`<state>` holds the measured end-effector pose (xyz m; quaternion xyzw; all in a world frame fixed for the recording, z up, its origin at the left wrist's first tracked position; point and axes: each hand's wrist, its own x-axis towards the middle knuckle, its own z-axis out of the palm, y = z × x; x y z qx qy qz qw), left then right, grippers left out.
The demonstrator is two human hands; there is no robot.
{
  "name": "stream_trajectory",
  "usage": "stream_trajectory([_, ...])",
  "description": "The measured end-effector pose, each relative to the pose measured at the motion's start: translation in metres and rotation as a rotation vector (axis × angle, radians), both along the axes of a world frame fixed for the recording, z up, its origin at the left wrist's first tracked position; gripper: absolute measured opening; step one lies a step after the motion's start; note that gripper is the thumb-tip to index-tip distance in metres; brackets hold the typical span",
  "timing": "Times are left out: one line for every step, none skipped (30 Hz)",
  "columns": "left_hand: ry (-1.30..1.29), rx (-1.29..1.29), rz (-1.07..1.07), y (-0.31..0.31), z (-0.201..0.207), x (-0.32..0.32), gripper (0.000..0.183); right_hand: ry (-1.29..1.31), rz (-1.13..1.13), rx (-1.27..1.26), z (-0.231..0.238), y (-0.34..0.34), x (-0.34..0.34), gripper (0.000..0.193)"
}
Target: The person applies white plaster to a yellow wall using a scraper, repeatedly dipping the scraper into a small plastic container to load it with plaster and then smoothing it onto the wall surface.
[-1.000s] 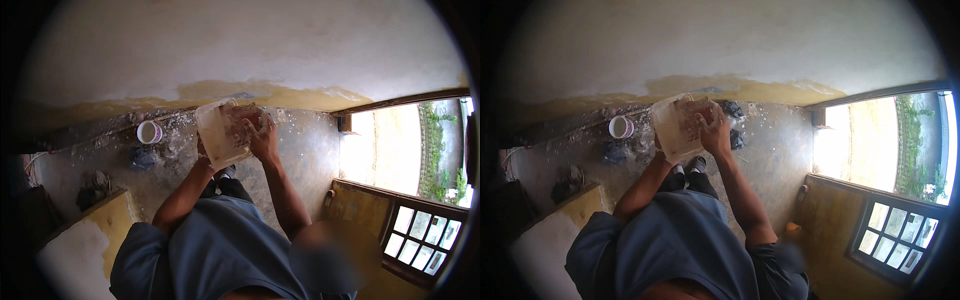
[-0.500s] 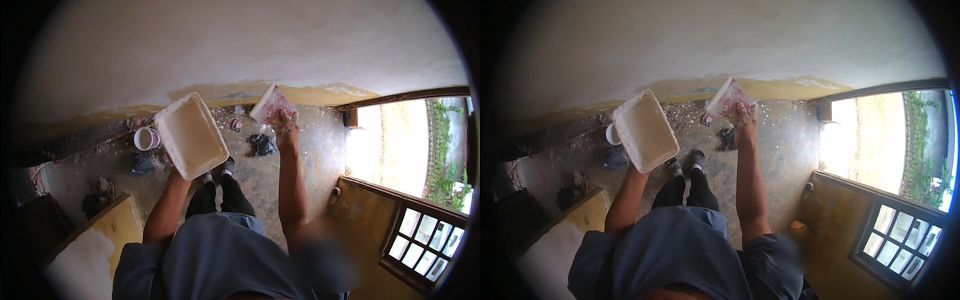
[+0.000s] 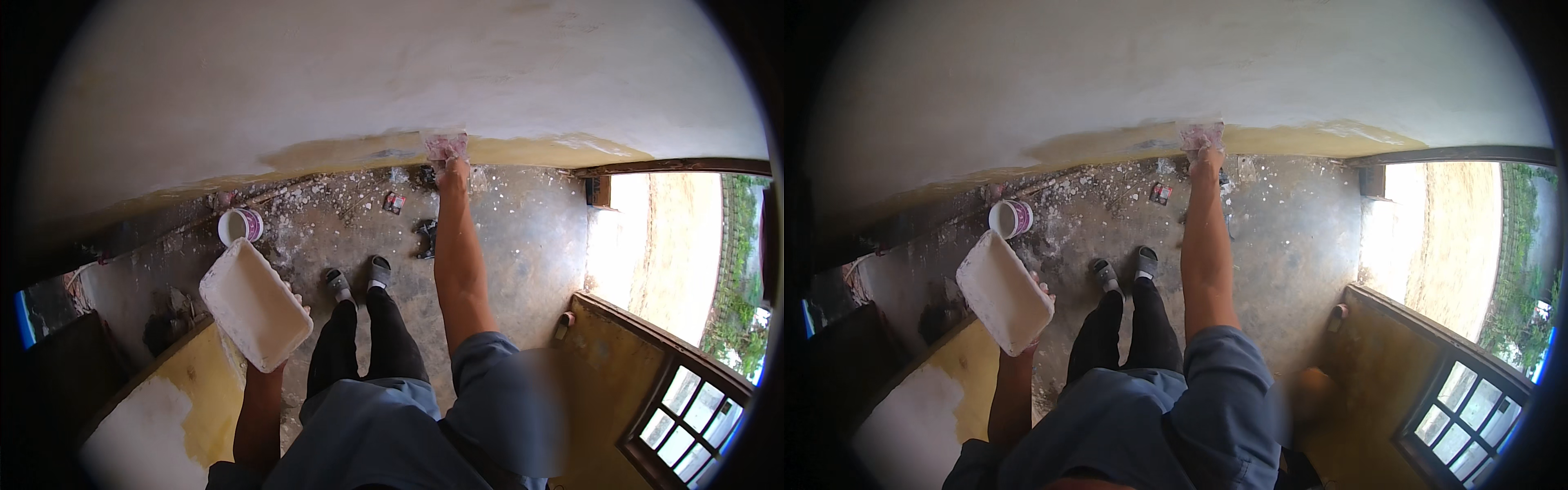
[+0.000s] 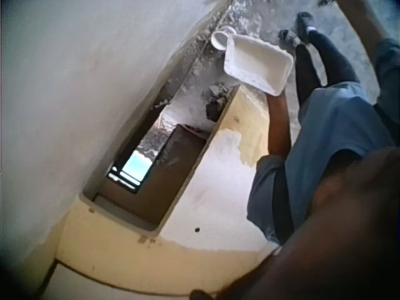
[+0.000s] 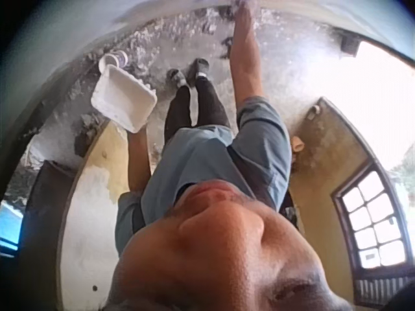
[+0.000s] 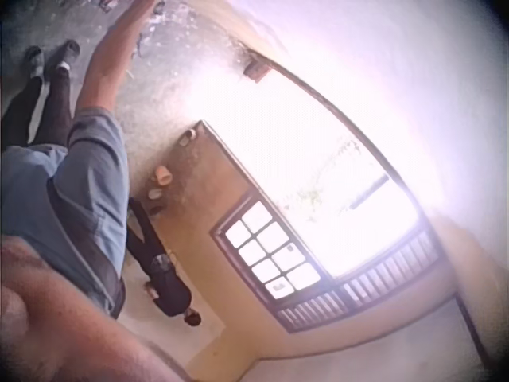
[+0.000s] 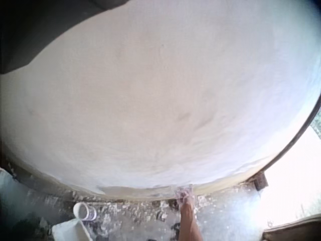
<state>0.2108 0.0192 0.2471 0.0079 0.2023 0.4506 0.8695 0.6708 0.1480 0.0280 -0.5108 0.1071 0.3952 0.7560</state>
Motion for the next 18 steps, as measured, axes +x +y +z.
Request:
stream_trajectory([0.113,0.065,-0.006,-0.005,-0.003,-0.008,0.064,-0.094,0.037,0.050,0.009,0.006,-0.013,0.029])
stream_trajectory([0.229,0.132,-0.003,-0.011,-0.001,-0.017,0.064,-0.074,0.043,0.036,0.023,0.016,-0.036,0.030])
stream_trajectory([0.213,0.124,0.005,-0.011,0.005,-0.007,0.064,-0.090,0.051,0.029,0.031,0.016,-0.034,0.030])
stream_trajectory([0.111,0.044,0.018,-0.010,0.011,0.003,0.064,-0.077,0.036,0.035,0.041,0.017,-0.031,0.031])
stream_trajectory([0.012,-0.027,0.035,-0.007,0.018,0.013,0.064,-0.061,0.025,0.050,0.052,0.021,-0.029,0.032])
stream_trajectory([0.130,0.175,-0.027,-0.006,0.021,0.020,0.064,-0.076,0.035,0.050,0.064,0.021,-0.026,0.032])
stream_trajectory([0.117,0.174,-0.017,-0.007,0.024,0.024,0.064,-0.041,0.031,0.017,0.075,0.021,-0.023,0.033])
stream_trajectory([0.094,0.154,-0.023,-0.007,0.027,0.027,0.064,-0.004,0.028,-0.014,0.089,0.023,-0.024,0.035])
stream_trajectory([0.072,0.133,-0.031,-0.008,0.030,0.028,0.064,-0.014,0.039,-0.013,0.102,0.024,-0.026,0.035])
stream_trajectory([0.064,0.133,-0.019,-0.009,0.033,0.029,0.064,-0.021,0.047,0.024,0.115,0.026,-0.030,0.036])
stream_trajectory([0.056,0.136,-0.012,-0.007,0.036,0.029,0.064,-0.027,0.056,0.064,0.133,0.029,-0.035,0.038])
stream_trajectory([0.057,0.135,-0.008,-0.008,0.037,0.029,0.064,-0.033,0.068,0.059,0.148,0.030,-0.040,0.038])
stream_trajectory([0.059,0.134,0.002,-0.008,0.037,0.028,0.063,-0.034,0.060,0.064,0.162,0.032,-0.047,0.032])
stream_trajectory([0.053,0.136,0.008,-0.007,0.039,0.028,0.063,-0.040,0.047,0.075,0.182,0.034,-0.050,0.027])
stream_trajectory([0.055,0.139,0.013,-0.006,0.039,0.027,0.062,-0.044,0.054,0.074,0.198,0.037,-0.053,0.027])
stream_trajectory([0.056,0.138,0.018,-0.006,0.040,0.025,0.062,-0.046,0.063,0.084,0.214,0.040,-0.056,0.026])
stream_trajectory([0.051,0.140,0.021,-0.006,0.042,0.026,0.061,-0.059,0.066,0.096,0.230,0.041,-0.054,0.025])
stream_trajectory([0.053,0.138,0.026,-0.007,0.043,0.025,0.061,-0.060,0.066,0.094,0.241,0.047,-0.053,0.023])
